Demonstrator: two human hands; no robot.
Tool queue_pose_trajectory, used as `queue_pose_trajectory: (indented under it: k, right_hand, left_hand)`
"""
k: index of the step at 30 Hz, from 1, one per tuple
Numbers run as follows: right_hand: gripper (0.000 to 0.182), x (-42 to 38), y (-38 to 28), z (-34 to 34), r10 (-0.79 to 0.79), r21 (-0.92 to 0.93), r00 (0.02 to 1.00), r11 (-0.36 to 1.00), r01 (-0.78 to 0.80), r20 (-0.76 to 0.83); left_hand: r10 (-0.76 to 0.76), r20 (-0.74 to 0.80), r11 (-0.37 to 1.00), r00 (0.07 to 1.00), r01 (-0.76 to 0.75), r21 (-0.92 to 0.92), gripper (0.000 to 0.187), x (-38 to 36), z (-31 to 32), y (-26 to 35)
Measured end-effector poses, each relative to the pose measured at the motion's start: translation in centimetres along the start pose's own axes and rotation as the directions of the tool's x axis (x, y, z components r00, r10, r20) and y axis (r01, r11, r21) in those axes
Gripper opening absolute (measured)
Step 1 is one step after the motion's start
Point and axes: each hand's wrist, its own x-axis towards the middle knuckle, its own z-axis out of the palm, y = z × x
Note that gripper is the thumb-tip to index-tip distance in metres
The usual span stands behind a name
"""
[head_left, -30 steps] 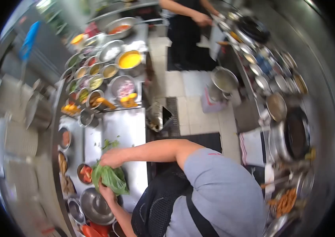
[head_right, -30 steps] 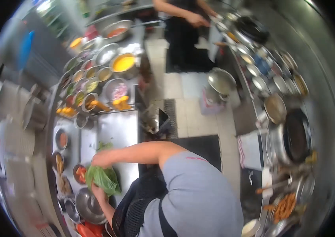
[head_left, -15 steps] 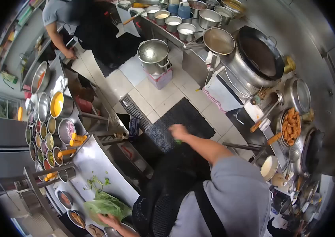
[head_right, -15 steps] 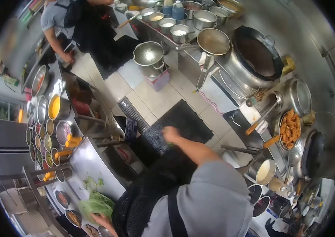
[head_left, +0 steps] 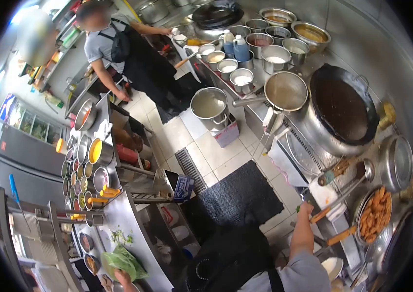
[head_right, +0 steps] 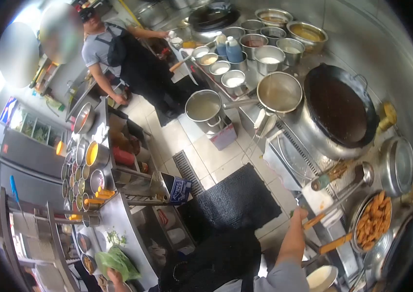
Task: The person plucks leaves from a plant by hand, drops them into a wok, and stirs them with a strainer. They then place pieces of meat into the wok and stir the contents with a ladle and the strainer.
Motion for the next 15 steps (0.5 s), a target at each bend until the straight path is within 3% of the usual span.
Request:
queue_pose_trajectory:
  k: [1,2,4,5,6,9,11,12,13,14,15]
  right_hand:
    - [0.043,0.0,0.2,0.3,-0.016,-0.105,0.997,0.994,0.008,-0.079]
    - [0.038,5.7,3.4,2.7,-0.041,-0.455,0.999,0.890,0.028,-0.018]
    - [0.036,7.8,7.1,4.7,-0.044,-0.197,0.996,0.980,0.028,-0.075]
    - [0.036,8.7,8.8,5.6,-0.045,-0.063,0.994,0.997,0.039,-0.104]
    - [0.034,7.1,6.7,4.1,-0.176,-0.509,0.968,0.859,0.062,-0.178]
    - [0.038,4.4,5.8,0.5,-0.261,-0.452,0.958,0.873,0.182,-0.120]
    - [0.037,2.5,4.7,-0.1,-0.282,-0.302,0.907,0.935,0.186,-0.314]
    - [0.037,2.5,4.7,-0.5,-0.290,-0.299,0.906,0.934,0.197,-0.310]
    - [0.041,3.4,6.0,-1.3,-0.404,-0.274,0.889,0.899,0.341,-0.218]
    - [0.044,4.7,7.2,-1.6,-0.511,-0.235,0.849,0.848,0.475,-0.131]
    - [0.044,6.2,7.7,-1.0,-0.517,-0.237,0.846,0.845,0.480,-0.130]
  left_hand:
    - [-0.103,-0.055,0.975,0.993,0.112,0.194,0.031,-0.1,0.1,-0.8]
    - [-0.139,-0.066,0.973,0.988,0.149,0.176,0.026,-0.4,-0.3,-0.4]
    - [-0.214,-0.168,0.969,0.962,0.231,0.084,0.020,0.0,-0.2,0.7]
    - [-0.340,-0.161,0.922,0.927,0.362,0.140,0.021,0.1,-0.5,1.2]
    - [-0.315,-0.195,0.939,0.929,0.335,0.083,0.024,-0.1,-0.7,1.5]
    - [-0.255,-0.153,0.962,0.955,0.235,-0.139,0.034,0.3,-0.6,1.0]
    - [-0.270,-0.154,0.942,0.950,0.227,-0.247,0.032,0.4,0.0,2.2]
    - [-0.274,-0.148,0.914,0.950,0.209,-0.348,0.030,0.5,0.2,3.1]
    - [-0.282,-0.151,0.911,0.948,0.215,-0.352,0.030,0.6,0.1,4.2]
    - [-0.328,-0.080,0.836,0.941,0.250,-0.488,0.030,0.7,0.1,5.0]
    - [-0.362,-0.002,0.740,0.932,0.286,-0.609,0.031,0.5,0.1,5.5]
